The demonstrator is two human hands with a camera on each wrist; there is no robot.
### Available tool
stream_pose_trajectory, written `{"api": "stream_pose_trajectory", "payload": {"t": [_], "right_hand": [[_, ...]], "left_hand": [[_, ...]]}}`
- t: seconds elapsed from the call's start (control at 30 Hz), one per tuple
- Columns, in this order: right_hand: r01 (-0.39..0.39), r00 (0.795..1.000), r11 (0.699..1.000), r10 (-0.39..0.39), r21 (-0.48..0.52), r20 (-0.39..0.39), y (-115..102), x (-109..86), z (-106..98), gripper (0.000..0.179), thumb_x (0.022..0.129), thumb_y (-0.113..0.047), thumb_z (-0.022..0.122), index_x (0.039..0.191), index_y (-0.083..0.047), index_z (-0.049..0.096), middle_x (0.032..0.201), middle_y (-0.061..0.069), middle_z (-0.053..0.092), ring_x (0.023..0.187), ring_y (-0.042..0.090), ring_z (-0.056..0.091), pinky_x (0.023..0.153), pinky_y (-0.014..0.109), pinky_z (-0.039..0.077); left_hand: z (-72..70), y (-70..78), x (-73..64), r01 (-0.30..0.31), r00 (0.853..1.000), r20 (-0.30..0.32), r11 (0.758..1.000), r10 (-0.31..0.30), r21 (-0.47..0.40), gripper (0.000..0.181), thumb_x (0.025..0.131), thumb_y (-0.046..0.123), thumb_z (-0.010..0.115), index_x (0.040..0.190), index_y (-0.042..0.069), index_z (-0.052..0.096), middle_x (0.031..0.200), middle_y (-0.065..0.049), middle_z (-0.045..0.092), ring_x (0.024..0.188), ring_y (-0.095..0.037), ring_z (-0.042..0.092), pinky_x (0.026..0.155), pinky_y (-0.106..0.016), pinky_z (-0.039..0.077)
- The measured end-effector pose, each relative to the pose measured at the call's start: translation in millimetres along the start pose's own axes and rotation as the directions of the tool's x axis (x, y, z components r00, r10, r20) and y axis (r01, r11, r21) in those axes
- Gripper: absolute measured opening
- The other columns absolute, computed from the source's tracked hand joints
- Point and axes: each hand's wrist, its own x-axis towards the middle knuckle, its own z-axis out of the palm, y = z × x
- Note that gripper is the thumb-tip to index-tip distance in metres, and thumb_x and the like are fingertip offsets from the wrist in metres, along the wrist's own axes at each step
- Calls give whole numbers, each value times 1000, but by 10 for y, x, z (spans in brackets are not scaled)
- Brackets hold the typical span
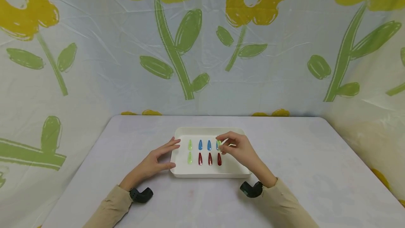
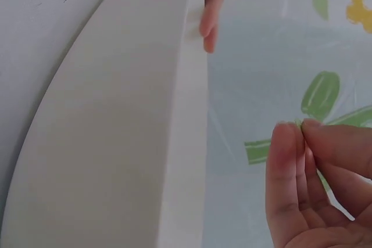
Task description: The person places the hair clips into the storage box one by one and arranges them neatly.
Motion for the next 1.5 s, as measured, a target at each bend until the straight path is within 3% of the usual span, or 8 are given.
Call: {"api": "stream_pose_trajectory", "payload": {"t": [0.3,0.73,1.0,1.5], "right_hand": [[-142,988,990,142,2,-53,58,18,-8,27,89,2,70,115,5,68,103,16,69,72,21,68,72,27,57],[-228,972,974,227,-4,-53,198,34,-28,28,90,3,67,117,10,66,110,25,66,72,24,67,72,32,59],[-304,952,952,302,-43,-46,232,32,-42,26,85,5,71,110,11,68,99,18,70,69,20,67,68,34,59],[-407,912,886,407,-224,-47,242,22,-3,14,79,5,76,93,3,75,77,6,63,63,15,61,61,27,55]], "left_hand": [[-4,19,2,11,1000,2,1000,-11,-1,66,86,11,78,144,1,50,158,-9,35,151,-27,14,115,-16,15],[-2,8,-5,26,1000,5,1000,-26,10,66,86,12,78,145,3,49,159,-7,34,151,-24,14,115,-15,15],[-2,34,-3,-3,1000,-5,1000,3,1,65,85,10,79,143,1,51,158,-12,36,151,-31,15,115,-15,15],[5,32,-20,51,999,-3,999,-51,-6,66,86,17,79,146,7,50,159,-4,35,152,-24,14,115,-14,15]]}}
